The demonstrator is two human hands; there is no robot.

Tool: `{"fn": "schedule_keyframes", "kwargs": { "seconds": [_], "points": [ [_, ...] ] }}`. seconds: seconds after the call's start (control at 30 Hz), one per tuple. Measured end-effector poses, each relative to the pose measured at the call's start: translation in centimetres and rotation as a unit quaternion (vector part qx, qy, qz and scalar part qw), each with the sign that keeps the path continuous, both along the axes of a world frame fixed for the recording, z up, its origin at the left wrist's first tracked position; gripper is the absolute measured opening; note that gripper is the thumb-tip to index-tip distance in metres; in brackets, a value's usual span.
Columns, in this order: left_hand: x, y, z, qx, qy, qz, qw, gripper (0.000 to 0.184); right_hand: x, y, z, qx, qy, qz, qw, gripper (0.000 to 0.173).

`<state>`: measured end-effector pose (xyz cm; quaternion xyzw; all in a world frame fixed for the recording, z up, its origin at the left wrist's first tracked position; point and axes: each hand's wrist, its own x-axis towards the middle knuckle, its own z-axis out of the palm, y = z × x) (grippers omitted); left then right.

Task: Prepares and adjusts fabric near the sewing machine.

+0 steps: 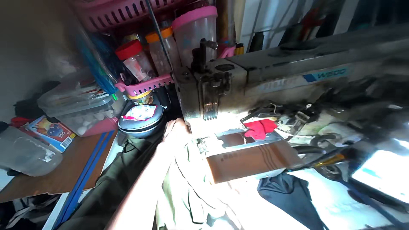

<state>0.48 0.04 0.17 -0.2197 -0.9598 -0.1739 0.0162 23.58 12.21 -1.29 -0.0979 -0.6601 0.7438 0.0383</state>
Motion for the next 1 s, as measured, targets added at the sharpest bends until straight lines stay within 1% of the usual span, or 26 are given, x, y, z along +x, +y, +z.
{"fn": "schedule_keyframes", "kwargs": {
  "seconds": [0.03, 0.07, 0.1, 0.13, 0.17, 0.2, 0.27, 0.3, 0.33, 0.37, 0.4, 0.47, 0.53, 0.57, 0.63, 0.67, 0.7, 0.77, 0.8, 0.87, 0.9, 0.93, 1.0],
  "points": [
    [0.8, -0.9, -0.3, 0.029, 0.047, -0.017, 0.998, 0.027, 0.1, 0.2, 0.1, 0.016, 0.004, 0.006, 1.000, 0.012],
    [1.9, -2.0, -0.4, 0.059, 0.086, -0.033, 0.994, 0.021, 0.2, 0.5, 0.3, 0.054, 0.012, 0.008, 0.998, 0.014],
    [3.6, -3.3, 0.3, 0.095, 0.095, -0.048, 0.990, 0.016, 0.4, 1.0, 0.8, 0.115, 0.028, -0.008, 0.993, 0.020],
    [6.0, -4.3, 2.1, 0.136, 0.069, -0.050, 0.987, 0.018, 0.6, 1.6, 1.6, 0.205, 0.046, -0.037, 0.977, 0.025],
    [7.5, -4.9, 2.9, 0.176, 0.072, -0.049, 0.980, 0.024, 0.7, 2.4, 2.4, 0.306, 0.069, -0.068, 0.947, 0.027],
    [8.2, -5.2, 3.1, 0.204, 0.110, -0.052, 0.971, 0.026, 0.5, 3.2, 3.0, 0.397, 0.097, -0.093, 0.908, 0.025],
    [9.4, -5.3, 2.5, 0.247, 0.184, -0.050, 0.950, 0.021, -0.9, 4.5, 4.0, 0.524, 0.083, -0.091, 0.843, 0.030],
    [10.3, -5.4, 2.2, 0.247, 0.199, -0.053, 0.947, 0.019, -1.7, 4.7, 4.5, 0.556, 0.052, -0.069, 0.827, 0.036],
    [11.4, -5.6, 2.0, 0.231, 0.203, -0.070, 0.949, 0.020, -2.5, 4.4, 4.8, 0.596, 0.046, -0.056, 0.800, 0.043],
    [12.2, -5.9, 1.9, 0.198, 0.211, -0.095, 0.953, 0.020, -3.2, 4.2, 4.2, 0.640, 0.086, -0.068, 0.760, 0.048],
    [12.8, -6.1, 2.0, 0.159, 0.222, -0.114, 0.955, 0.022, -3.9, 4.1, 3.6, 0.657, 0.121, -0.082, 0.739, 0.053],
    [13.0, -6.8, 1.8, 0.094, 0.223, -0.117, 0.963, 0.023, -4.4, 4.0, 3.6, 0.641, 0.120, -0.073, 0.755, 0.057],
    [12.9, -7.4, 1.8, 0.052, 0.184, -0.117, 0.975, 0.024, -4.3, 3.9, 4.1, 0.631, 0.104, -0.048, 0.768, 0.053],
    [13.0, -7.6, 1.9, 0.035, 0.156, -0.118, 0.980, 0.026, -4.3, 3.9, 4.1, 0.631, 0.110, -0.048, 0.766, 0.050],
    [13.3, -8.1, 2.6, -0.001, 0.143, -0.129, 0.981, 0.030, -4.8, 4.5, 3.2, 0.666, 0.179, -0.089, 0.718, 0.045],
    [13.6, -8.5, 3.0, -0.019, 0.134, -0.137, 0.981, 0.034, -4.9, 4.8, 3.1, 0.675, 0.187, -0.090, 0.708, 0.045],
    [14.0, -9.0, 3.5, -0.037, 0.114, -0.146, 0.982, 0.039, -4.8, 5.1, 3.3, 0.675, 0.173, -0.075, 0.714, 0.046],
    [15.0, -10.5, 5.0, -0.069, 0.028, -0.159, 0.984, 0.051, -4.0, 5.6, 4.5, 0.640, 0.100, -0.027, 0.761, 0.043],
    [15.6, -11.5, 5.7, -0.071, -0.001, -0.172, 0.983, 0.053, -3.6, 5.9, 4.8, 0.613, 0.087, -0.018, 0.785, 0.041],
    [16.9, -13.6, 6.7, -0.027, -0.002, -0.210, 0.977, 0.047, -3.1, 5.8, 4.3, 0.564, 0.184, -0.010, 0.805, 0.026],
    [17.7, -14.5, 7.0, 0.008, 0.017, -0.231, 0.973, 0.043, -2.8, 5.2, 4.4, 0.536, 0.229, 0.020, 0.812, 0.023],
    [18.5, -15.2, 7.4, 0.043, 0.044, -0.253, 0.965, 0.040, -2.6, 4.5, 4.8, 0.518, 0.257, 0.060, 0.814, 0.024],
    [20.4, -16.4, 9.2, 0.099, 0.091, -0.276, 0.952, 0.039, -2.7, 2.9, 6.2, 0.491, 0.266, 0.156, 0.815, 0.024]
  ]
}}
